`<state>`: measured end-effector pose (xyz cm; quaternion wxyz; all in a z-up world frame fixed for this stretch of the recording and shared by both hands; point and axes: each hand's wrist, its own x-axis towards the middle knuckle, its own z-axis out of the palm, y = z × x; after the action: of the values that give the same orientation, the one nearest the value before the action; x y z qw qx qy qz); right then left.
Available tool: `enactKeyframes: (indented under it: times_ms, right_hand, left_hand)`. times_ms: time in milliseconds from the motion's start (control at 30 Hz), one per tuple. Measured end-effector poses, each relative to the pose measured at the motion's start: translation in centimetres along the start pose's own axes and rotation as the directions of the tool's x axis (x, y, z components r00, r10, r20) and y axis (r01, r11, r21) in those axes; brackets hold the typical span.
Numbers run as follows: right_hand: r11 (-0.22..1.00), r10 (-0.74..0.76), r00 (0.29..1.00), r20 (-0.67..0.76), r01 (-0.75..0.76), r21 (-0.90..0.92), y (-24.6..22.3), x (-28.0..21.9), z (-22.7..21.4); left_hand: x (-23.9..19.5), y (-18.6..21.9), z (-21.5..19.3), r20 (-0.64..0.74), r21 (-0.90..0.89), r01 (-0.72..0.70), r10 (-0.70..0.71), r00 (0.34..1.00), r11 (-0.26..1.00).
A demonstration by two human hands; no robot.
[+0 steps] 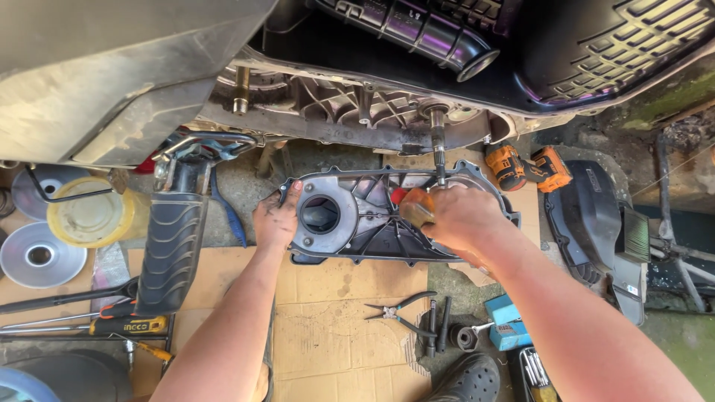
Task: The person cleans the internal components of a scooter engine casing using a red spray bottle and a small brush. They spray liquid onto the fan blades and interior surfaces, then scrub the areas with the brush to remove grime.
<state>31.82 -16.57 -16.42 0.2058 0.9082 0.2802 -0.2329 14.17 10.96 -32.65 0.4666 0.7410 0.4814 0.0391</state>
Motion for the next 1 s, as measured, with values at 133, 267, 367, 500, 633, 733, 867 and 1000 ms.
enactKeyframes:
  times_ms: [133,267,367,500,633,733,867,1000]
  right_hand:
    - [0.998,-0.059,0.998,-0.022,0.059,-0.019,-2.4,0.3,-0.3]
    - [0.991,-0.114,0.993,0.01,0.114,-0.075,-4.3,-2.6,-3.2]
    - [0.987,-0.123,0.991,0.058,0.128,-0.094,-4.9,-4.8,-4.8]
    - [0.981,-0.15,0.989,0.007,0.149,-0.121,-2.8,-2.8,-0.1]
    - [0.979,-0.147,0.989,-0.004,0.144,-0.143,-2.3,-2.8,0.9]
    - [0.983,-0.134,0.991,-0.011,0.131,-0.125,-2.3,-2.9,1.8]
    - [0.966,-0.227,0.973,-0.035,0.22,-0.134,-2.4,-3.6,2.1]
    - [0.935,-0.32,0.948,-0.003,0.315,-0.163,-2.5,-4.7,2.8]
  left_hand:
    - [0.2,-0.1,0.1,-0.01,-0.036,-0.003,0.003,1.0,0.999]
    - [-0.2,0.2,0.0,0.0,-0.017,0.003,-0.003,1.0,1.0]
    - [0.0,0.2,0.0,-0.005,-0.022,0.001,-0.001,1.0,1.0]
    - [0.3,0.0,0.2,-0.011,-0.012,-0.014,0.014,1.0,1.0]
    - [0.2,0.4,0.1,-0.018,-0.004,-0.02,0.02,1.0,1.0]
    - [0.1,0.4,0.1,-0.012,-0.006,-0.012,0.012,1.0,1.0]
    - [0.1,0.0,0.1,-0.026,0.011,-0.003,0.003,1.0,1.0]
    - [-1.2,1.3,-0.4,-0.036,0.004,0.014,-0.014,0.999,1.0]
